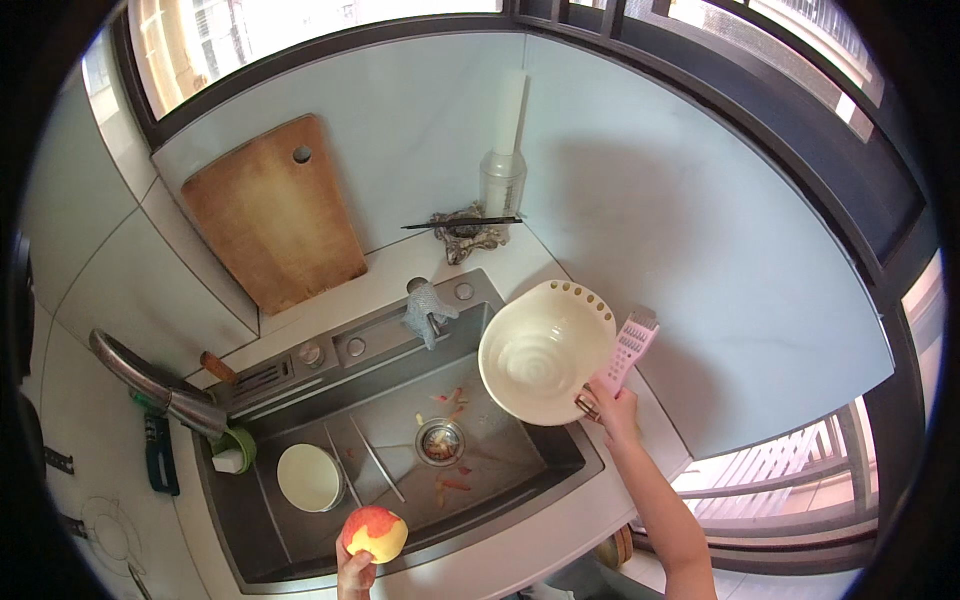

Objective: The person retrieves a knife and apple, washes a bowl, then uses a pink peeler to remove the apple skin over the sink. After peeling, the person uses the knife to cut the apple into pieces and places them into the bowl.

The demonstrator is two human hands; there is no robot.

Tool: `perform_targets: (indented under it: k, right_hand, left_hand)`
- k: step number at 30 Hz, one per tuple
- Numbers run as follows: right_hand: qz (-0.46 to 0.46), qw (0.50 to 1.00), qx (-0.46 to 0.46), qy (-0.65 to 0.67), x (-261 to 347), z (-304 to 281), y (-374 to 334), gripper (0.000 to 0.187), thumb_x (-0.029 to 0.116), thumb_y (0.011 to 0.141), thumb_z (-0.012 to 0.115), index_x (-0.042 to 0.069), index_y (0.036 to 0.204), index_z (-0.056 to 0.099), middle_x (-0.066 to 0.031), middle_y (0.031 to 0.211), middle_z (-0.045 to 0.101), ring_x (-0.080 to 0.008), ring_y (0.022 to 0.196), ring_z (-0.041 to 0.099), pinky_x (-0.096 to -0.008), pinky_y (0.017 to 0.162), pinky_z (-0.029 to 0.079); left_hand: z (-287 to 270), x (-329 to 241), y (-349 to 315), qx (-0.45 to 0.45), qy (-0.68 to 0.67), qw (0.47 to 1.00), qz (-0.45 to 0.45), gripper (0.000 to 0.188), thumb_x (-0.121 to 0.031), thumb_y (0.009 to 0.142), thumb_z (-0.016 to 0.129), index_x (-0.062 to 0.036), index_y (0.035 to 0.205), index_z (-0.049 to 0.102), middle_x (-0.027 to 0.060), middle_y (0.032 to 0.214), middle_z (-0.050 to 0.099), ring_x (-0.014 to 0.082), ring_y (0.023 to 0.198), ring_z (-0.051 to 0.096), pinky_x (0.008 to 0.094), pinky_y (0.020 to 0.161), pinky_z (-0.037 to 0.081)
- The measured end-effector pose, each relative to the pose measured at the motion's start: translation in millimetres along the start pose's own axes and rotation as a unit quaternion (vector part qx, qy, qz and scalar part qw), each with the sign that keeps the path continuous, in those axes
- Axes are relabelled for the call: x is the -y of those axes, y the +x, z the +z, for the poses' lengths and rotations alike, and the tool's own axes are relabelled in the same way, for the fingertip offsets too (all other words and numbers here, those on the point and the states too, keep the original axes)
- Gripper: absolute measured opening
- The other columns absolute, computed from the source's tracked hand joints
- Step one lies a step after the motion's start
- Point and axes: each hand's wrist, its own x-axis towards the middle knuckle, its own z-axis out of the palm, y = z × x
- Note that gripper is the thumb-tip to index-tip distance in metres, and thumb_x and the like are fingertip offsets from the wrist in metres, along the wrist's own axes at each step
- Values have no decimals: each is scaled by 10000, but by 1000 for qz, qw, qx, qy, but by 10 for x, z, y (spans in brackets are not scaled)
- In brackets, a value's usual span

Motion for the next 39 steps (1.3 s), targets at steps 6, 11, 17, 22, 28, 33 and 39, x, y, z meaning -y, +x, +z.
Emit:
perform_targets:
  k: [6,11,17,22,28,33,39]
  right_hand:
    - [-14,997,-38,72,27,-33,149,213,179,815,559,23,957,537,-69,834,614,-138,666,620,-232,498,494]
    - [-82,990,-78,86,59,-96,-48,241,156,821,548,-1,1003,520,-76,914,607,-148,777,621,-201,479,466]
    - [-102,990,81,45,-62,90,-1132,284,170,802,582,-16,1007,518,-74,936,593,-133,738,609,-183,421,395]
    - [-78,960,244,109,-253,925,-1577,221,65,780,549,-48,968,520,-148,945,587,-167,748,592,-280,643,509]
    - [-118,935,332,30,-54,1415,-1785,108,15,723,625,8,830,641,-136,902,633,-142,790,584,-260,702,445]
    - [-140,909,392,-24,-109,1459,-1782,143,21,715,630,-4,856,640,-127,889,640,-121,775,588,-251,701,453]
    - [160,944,279,74,-411,1551,-1311,233,148,796,576,-36,937,591,-112,917,622,-148,758,616,-234,622,490]
  left_hand:
    - [57,37,-37,17,158,987,8,806,-474,646,655,-21,1234,340,152,1099,503,254,935,544,324,752,476]
    - [267,8,-1,19,-25,999,-20,782,-130,546,742,55,1200,356,137,1105,513,225,1031,508,335,891,407]
    - [443,116,39,-20,-84,994,-65,751,-171,618,714,-6,1244,332,115,1189,458,218,1092,463,335,926,379]
    - [664,249,57,0,-226,968,-107,708,-249,635,686,-30,1222,359,112,1144,494,233,1052,500,361,914,410]
    - [922,58,29,-22,-122,991,-50,817,-220,609,695,-50,1281,263,109,1239,403,234,1137,428,358,959,368]
    - [899,-42,37,-8,-148,989,-2,814,-155,566,730,-30,1242,294,96,1192,431,216,1100,455,339,953,365]
    - [767,-36,-72,99,-182,978,-2,912,-220,456,742,-21,1232,304,140,1188,428,291,1122,438,422,948,369]
